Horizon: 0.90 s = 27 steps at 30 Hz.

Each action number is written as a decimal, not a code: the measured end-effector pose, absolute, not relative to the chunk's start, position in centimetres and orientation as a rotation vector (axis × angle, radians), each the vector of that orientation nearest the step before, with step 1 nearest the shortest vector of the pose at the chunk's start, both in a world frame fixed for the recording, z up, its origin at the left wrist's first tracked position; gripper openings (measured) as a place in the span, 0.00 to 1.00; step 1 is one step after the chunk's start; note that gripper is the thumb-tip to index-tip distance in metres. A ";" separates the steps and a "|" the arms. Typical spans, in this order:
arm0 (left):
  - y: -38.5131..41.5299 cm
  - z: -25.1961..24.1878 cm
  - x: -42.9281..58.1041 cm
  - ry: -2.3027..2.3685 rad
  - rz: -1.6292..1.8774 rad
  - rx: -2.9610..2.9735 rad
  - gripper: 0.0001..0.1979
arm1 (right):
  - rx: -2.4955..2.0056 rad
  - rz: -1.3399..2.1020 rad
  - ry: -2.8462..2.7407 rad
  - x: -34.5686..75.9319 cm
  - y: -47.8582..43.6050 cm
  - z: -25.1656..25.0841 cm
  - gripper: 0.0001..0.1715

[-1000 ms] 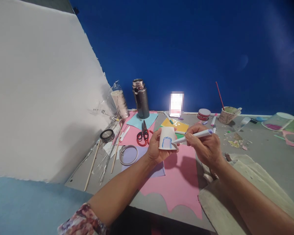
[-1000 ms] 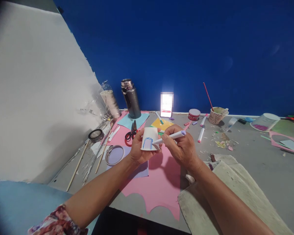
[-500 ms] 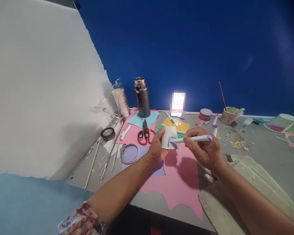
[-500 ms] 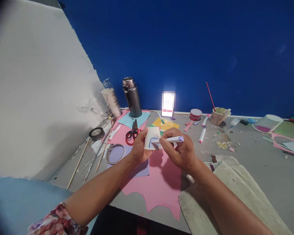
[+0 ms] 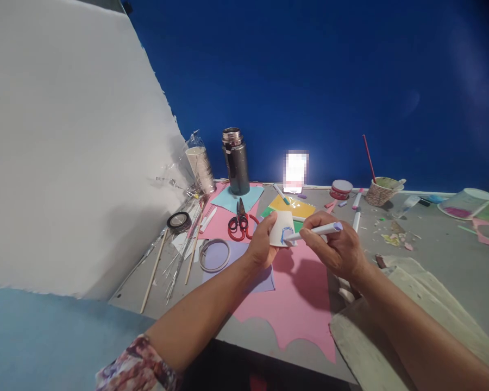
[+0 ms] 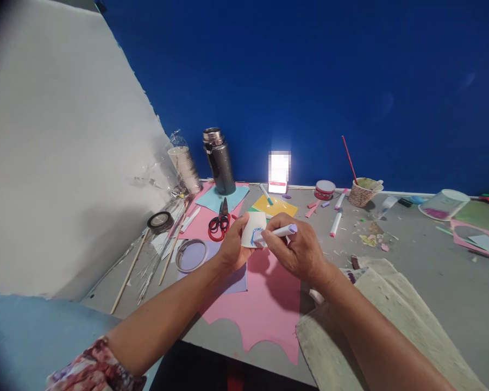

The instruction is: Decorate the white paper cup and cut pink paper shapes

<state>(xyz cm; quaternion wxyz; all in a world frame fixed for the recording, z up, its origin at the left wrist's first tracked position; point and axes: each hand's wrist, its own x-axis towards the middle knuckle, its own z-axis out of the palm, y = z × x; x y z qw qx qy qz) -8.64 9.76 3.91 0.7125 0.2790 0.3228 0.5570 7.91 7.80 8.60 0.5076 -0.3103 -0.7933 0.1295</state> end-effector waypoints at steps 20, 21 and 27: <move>9.7 3.5 -8.3 0.694 1.240 0.707 0.21 | -0.706 0.215 -1.847 8.2 8.3 8.2 0.08; 9.7 3.5 -8.2 0.696 1.240 0.709 0.21 | -0.707 0.226 -1.868 8.2 8.3 8.2 0.08; 9.8 3.3 -8.2 0.683 1.235 0.751 0.22 | -0.679 0.170 -1.900 8.1 8.2 8.3 0.08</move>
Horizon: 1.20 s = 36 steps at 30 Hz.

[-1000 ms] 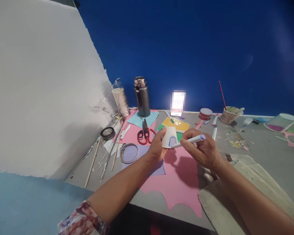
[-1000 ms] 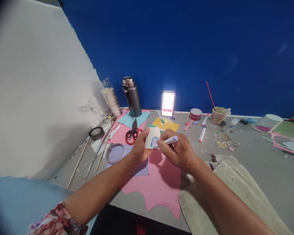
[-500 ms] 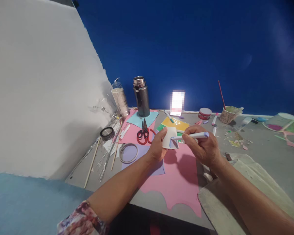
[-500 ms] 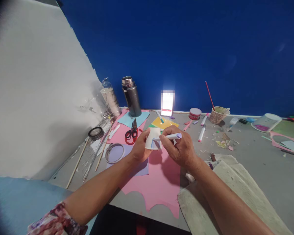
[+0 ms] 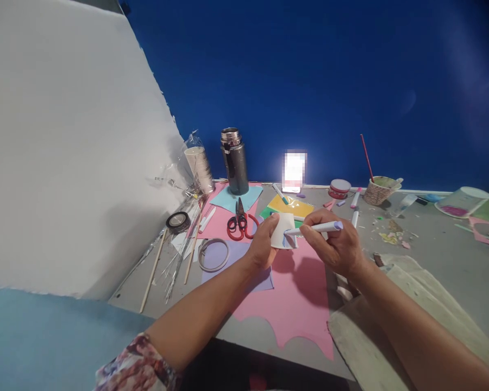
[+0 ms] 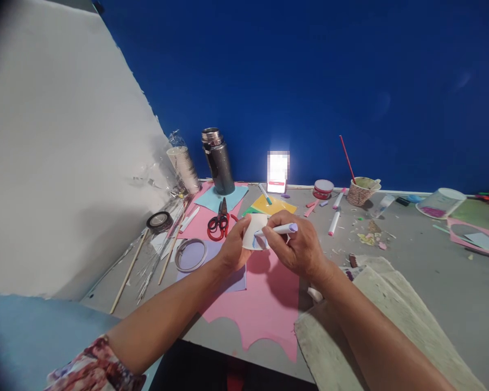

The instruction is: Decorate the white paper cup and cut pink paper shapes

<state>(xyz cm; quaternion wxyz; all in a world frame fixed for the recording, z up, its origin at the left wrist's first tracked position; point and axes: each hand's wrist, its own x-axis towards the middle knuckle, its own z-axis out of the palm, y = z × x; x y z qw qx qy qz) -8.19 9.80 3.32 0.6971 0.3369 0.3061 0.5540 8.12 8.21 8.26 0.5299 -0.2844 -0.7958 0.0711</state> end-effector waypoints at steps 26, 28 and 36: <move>9.8 2.9 -8.2 0.744 1.251 0.686 0.25 | -0.759 0.148 -1.861 8.3 8.4 8.2 0.08; 9.9 2.8 -8.2 0.735 1.255 0.644 0.24 | -0.798 0.129 -1.827 8.5 8.6 8.2 0.09; 9.8 3.0 -8.0 0.681 1.204 0.618 0.19 | -0.810 0.155 -1.777 8.2 8.2 8.3 0.08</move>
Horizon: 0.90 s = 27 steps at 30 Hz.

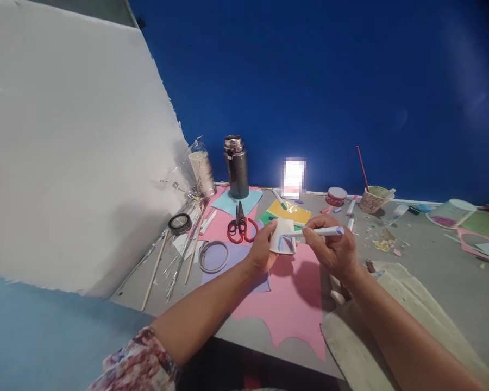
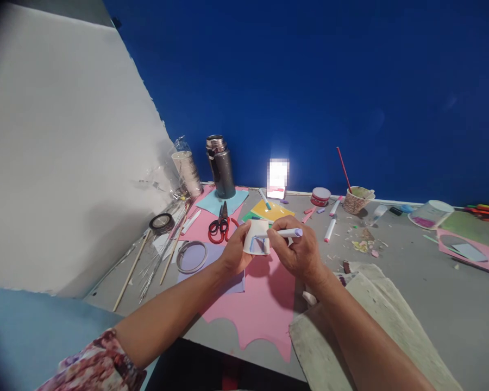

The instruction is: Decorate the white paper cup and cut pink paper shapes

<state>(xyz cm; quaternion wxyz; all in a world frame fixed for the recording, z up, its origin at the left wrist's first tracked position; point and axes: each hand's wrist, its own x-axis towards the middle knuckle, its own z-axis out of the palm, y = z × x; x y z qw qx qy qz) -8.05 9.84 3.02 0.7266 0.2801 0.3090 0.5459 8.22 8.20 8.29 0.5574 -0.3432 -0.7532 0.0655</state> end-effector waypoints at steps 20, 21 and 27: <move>9.9 3.2 -8.4 0.665 1.115 0.575 0.21 | -0.902 0.195 -1.773 9.1 8.6 8.2 0.11; 9.9 3.2 -8.5 0.662 1.118 0.578 0.21 | -0.889 0.201 -1.773 9.1 8.5 8.2 0.11; 9.8 3.3 -8.4 0.673 1.114 0.563 0.21 | -0.875 0.235 -1.795 8.8 8.2 8.2 0.09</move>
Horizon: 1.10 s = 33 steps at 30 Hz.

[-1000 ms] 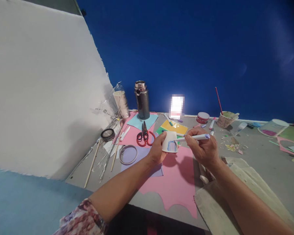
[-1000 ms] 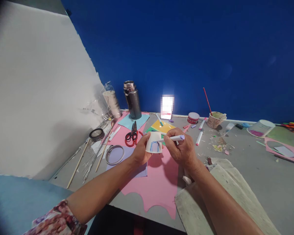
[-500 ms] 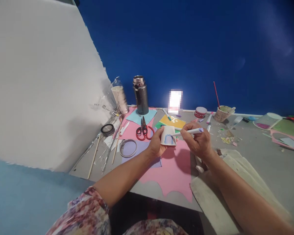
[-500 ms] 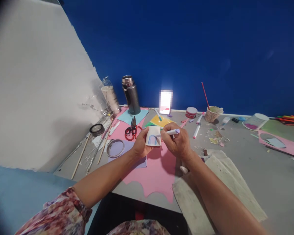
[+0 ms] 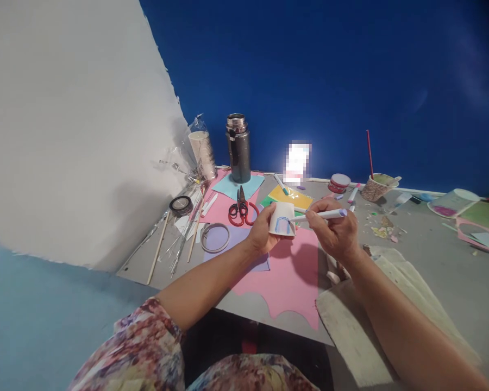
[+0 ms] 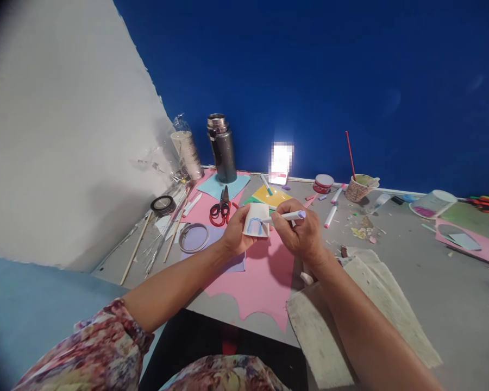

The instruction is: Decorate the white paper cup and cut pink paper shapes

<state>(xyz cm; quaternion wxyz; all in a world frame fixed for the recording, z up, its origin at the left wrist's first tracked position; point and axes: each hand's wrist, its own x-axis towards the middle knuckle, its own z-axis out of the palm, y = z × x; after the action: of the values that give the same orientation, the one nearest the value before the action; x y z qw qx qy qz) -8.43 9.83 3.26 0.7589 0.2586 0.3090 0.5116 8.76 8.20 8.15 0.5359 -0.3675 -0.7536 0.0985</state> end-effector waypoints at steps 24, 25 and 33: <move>10.0 3.1 -8.4 0.671 1.126 0.563 0.21 | -0.886 0.269 -1.749 9.0 8.4 8.1 0.10; 10.0 3.1 -8.4 0.672 1.129 0.566 0.20 | -0.890 0.245 -1.747 8.9 8.4 8.0 0.10; 9.9 2.7 -8.1 0.709 1.165 0.592 0.19 | -0.838 0.208 -1.800 8.2 8.2 7.8 0.08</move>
<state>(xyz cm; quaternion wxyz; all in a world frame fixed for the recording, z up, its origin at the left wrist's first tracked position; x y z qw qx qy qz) -8.09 9.90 2.70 0.7362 0.2694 0.3229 0.5303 8.20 8.17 7.83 0.5419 -0.3527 -0.7578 0.0875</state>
